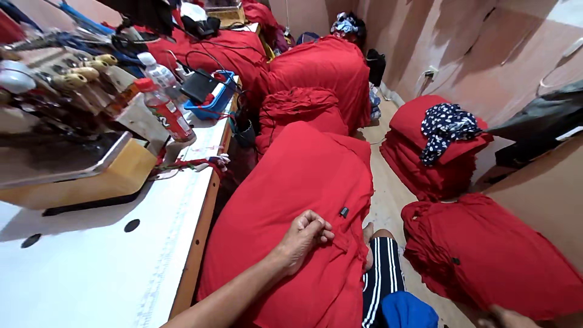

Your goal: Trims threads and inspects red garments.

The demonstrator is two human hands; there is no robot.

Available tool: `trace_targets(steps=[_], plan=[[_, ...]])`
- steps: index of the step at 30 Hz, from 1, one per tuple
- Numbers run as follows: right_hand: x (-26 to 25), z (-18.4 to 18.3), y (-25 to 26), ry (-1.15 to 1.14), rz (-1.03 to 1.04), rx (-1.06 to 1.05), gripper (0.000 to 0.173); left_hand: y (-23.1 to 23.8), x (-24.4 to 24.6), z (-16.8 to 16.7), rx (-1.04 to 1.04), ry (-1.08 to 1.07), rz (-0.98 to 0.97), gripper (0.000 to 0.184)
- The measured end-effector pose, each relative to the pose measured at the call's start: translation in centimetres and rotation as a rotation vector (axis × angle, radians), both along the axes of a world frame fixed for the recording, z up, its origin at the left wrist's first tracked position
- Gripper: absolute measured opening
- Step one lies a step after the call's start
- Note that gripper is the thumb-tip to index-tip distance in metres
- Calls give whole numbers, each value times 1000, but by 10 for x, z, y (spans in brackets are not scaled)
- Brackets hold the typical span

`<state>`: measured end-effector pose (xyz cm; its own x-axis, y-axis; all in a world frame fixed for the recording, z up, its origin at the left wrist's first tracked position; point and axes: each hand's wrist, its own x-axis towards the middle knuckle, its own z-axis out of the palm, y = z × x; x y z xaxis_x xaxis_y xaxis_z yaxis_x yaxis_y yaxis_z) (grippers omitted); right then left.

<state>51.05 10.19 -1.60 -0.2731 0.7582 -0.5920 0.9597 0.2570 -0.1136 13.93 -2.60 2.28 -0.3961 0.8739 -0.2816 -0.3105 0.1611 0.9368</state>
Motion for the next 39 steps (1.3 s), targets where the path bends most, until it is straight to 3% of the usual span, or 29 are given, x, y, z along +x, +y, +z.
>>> trace_targets(steps=[2, 4, 7, 10, 14, 19, 24, 28, 33, 39], plan=[[-5, 10, 9, 230, -11, 77, 41, 4, -1, -2, -13, 127, -48, 9], [-27, 14, 18, 557, 53, 173, 38, 6, -4, -10, -5, 384, -159, 26], [-95, 13, 26, 1023, 178, 363, 30, -1, 4, -10, 16, 753, -394, 32], [-174, 29, 5, 1290, 325, 272, 26, -11, 24, -16, 136, 953, -464, 25], [-217, -1, -42, 1133, 408, 73, 23, -29, 37, -35, 94, 1023, -400, 18], [-189, -60, -74, 1219, 38, -54, 29, -31, 47, -39, -125, 1008, -408, 24], [-184, -51, -56, 1338, -157, -201, 39, -10, 48, -36, -179, 1016, -245, 20], [-172, -53, -43, 1356, -85, -62, 40, -14, 55, -37, -194, 1094, -204, 21], [-158, -42, -40, 1283, 94, 258, 45, -15, 58, -39, -125, 1208, -106, 19], [-170, -18, -44, 1285, 318, 500, 30, -22, 55, -47, 43, 1245, -12, 19]])
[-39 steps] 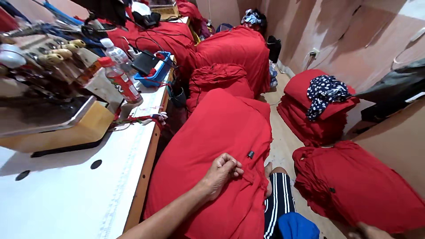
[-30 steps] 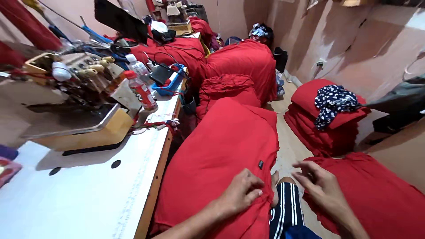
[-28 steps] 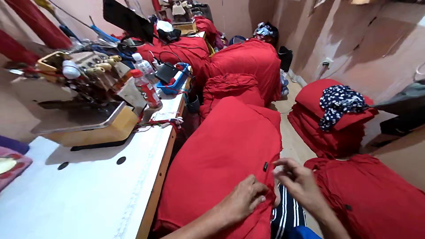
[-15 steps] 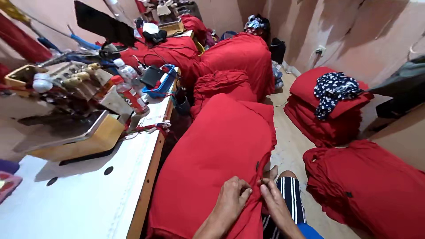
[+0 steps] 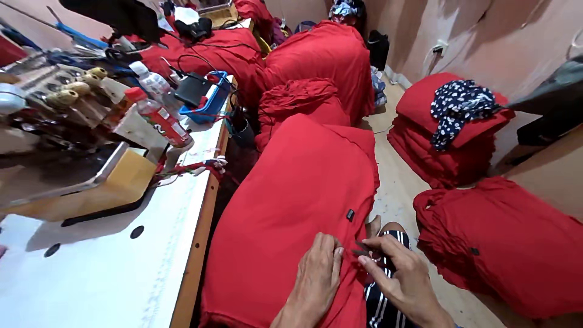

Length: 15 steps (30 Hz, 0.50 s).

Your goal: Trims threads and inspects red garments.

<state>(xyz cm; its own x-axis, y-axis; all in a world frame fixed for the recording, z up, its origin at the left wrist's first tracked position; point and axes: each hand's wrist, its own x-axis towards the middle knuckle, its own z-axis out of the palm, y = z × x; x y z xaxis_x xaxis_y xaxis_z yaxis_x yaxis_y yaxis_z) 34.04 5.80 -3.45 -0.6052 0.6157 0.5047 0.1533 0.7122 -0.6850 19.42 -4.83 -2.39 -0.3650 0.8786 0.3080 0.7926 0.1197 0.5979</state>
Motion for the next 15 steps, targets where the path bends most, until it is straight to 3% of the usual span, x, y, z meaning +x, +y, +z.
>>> trace_targets(steps=[6, 15], plan=[[-15, 6, -10, -159, -51, 205, 25, -2, -2, -3, 158, 1, 30, 14], [-25, 5, -21, -147, -264, 557, 23, -2, -1, -8, 273, 89, -46, 14]])
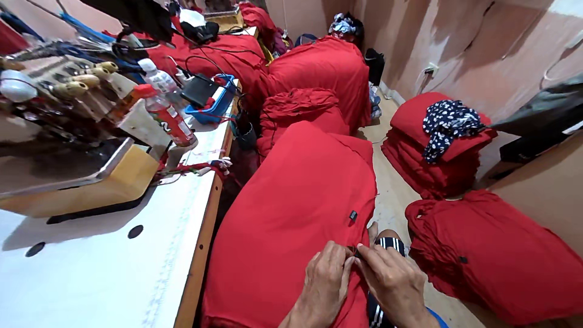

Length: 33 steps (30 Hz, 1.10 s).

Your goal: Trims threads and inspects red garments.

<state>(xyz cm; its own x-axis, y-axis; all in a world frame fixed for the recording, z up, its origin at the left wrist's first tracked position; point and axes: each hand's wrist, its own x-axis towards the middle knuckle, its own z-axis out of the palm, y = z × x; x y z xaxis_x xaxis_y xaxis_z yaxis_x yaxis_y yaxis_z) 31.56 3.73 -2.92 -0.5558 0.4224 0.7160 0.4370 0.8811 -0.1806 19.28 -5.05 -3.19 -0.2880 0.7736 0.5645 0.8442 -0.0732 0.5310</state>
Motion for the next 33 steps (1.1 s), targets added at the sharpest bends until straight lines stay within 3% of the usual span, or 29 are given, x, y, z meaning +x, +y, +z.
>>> trace_targets(steps=[7, 12, 16, 33], plan=[[3, -4, -5, -12, -15, -53, 26, -2, -2, -1, 8, -40, -13, 13], [13, 18, -12, -21, -47, -262, 25, -2, -2, -1, 2, -17, -8, 14], [16, -1, -5, 38, -36, -163, 26, -1, -1, -1, 29, -12, -18, 14], [6, -6, 1, 24, -62, -207, 25, 0, 0, -8, 29, 147, -107, 11]])
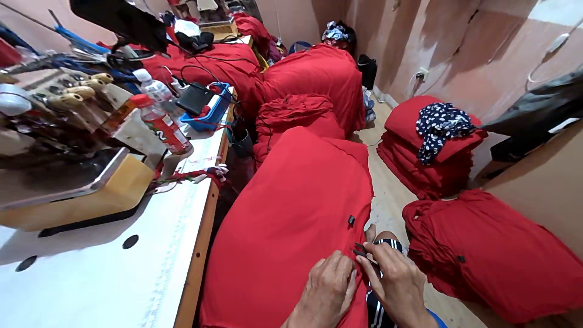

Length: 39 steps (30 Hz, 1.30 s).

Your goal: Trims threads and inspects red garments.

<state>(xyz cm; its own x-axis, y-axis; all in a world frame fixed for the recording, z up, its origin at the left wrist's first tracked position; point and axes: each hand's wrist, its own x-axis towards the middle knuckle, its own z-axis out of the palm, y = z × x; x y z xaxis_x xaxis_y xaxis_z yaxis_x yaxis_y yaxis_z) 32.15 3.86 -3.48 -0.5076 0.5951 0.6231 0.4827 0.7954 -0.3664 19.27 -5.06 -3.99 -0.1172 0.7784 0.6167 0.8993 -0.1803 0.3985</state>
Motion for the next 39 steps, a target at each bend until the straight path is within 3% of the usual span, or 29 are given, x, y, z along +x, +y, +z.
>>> trace_targets(steps=[39], plan=[[-4, -4, -3, -98, -15, 109, 20, -3, -2, 0, -34, -56, -14, 12]])
